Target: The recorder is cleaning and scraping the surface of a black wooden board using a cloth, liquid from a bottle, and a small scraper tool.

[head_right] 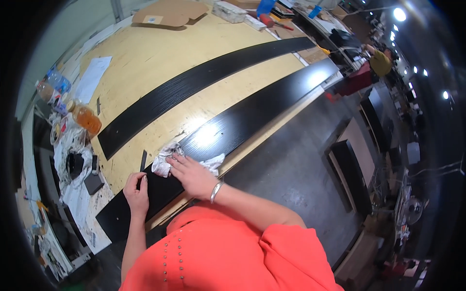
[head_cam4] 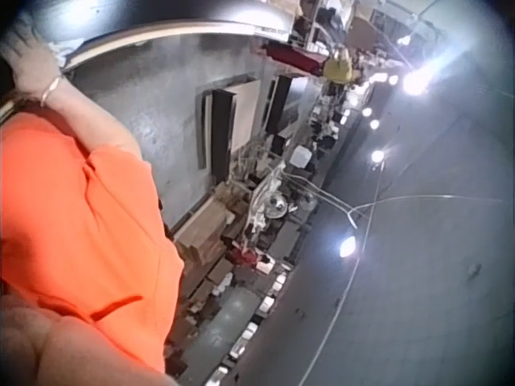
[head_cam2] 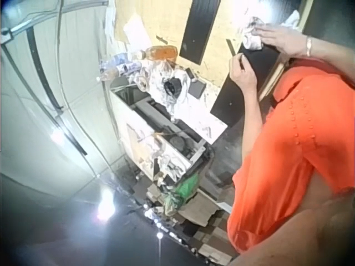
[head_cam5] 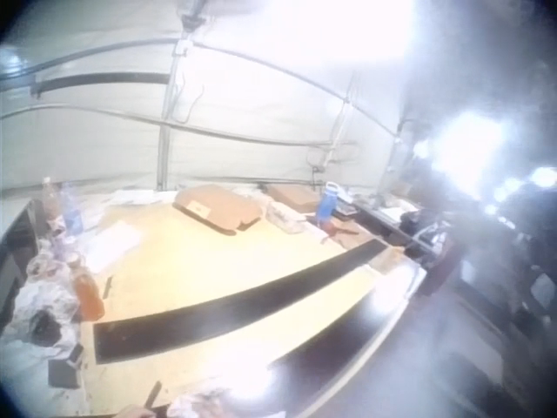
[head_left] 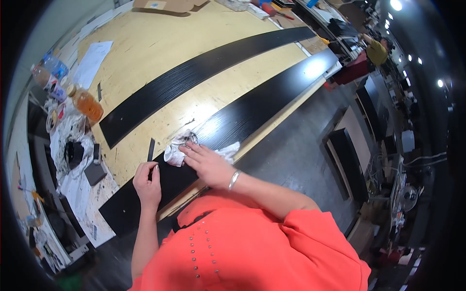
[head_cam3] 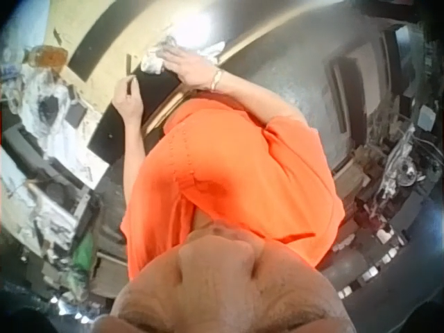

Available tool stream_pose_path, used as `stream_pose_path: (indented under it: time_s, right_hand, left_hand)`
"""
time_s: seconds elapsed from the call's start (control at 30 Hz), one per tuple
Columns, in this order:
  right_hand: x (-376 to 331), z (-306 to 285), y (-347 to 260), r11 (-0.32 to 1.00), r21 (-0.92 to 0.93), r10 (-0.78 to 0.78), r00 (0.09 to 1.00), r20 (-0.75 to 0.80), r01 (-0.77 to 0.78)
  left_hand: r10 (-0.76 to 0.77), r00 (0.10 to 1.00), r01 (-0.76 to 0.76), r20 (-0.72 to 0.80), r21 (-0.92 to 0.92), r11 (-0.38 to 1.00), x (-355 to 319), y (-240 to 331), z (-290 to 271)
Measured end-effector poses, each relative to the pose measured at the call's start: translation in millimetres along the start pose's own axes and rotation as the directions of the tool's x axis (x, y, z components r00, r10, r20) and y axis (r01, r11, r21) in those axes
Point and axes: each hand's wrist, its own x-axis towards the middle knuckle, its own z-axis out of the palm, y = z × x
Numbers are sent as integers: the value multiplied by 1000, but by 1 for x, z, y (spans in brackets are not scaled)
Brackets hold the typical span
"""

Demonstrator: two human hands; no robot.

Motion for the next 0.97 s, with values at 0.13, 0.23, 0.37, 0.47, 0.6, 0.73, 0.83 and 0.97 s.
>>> stream_pose_path:
  time_s: [0.13,0.23,0.37,0.47,0.6,0.73,0.83,0.97]
  right_hand:
    - [-60,-35,157,848,-153,378,782,-495,-507]
    - [-84,-104,203,763,35,580,661,-476,-645]
    - [-33,-38,101,923,6,367,876,-314,-384]
    - [-45,-56,109,982,-31,177,966,-187,-186]
    - [-115,-111,278,796,-216,406,763,-503,-565]
    - [-209,-194,458,619,-202,465,562,-684,-759]
    - [-186,-233,481,708,178,667,564,-487,-683]
    - [-141,-194,439,942,-103,248,871,-425,-318]
  left_hand:
    - [7,999,-10,41,56,998,5,12,2]
    - [1,1000,-5,26,131,991,4,7,6]
    - [44,998,-58,51,321,945,4,12,6]
    - [57,992,-100,114,419,903,6,9,11]
    - [-31,987,-57,156,526,849,3,7,15]
    - [-190,977,89,98,622,778,1,-4,21]
    - [-219,972,223,-88,645,731,12,4,66]
    - [-294,955,236,37,505,830,99,107,244]
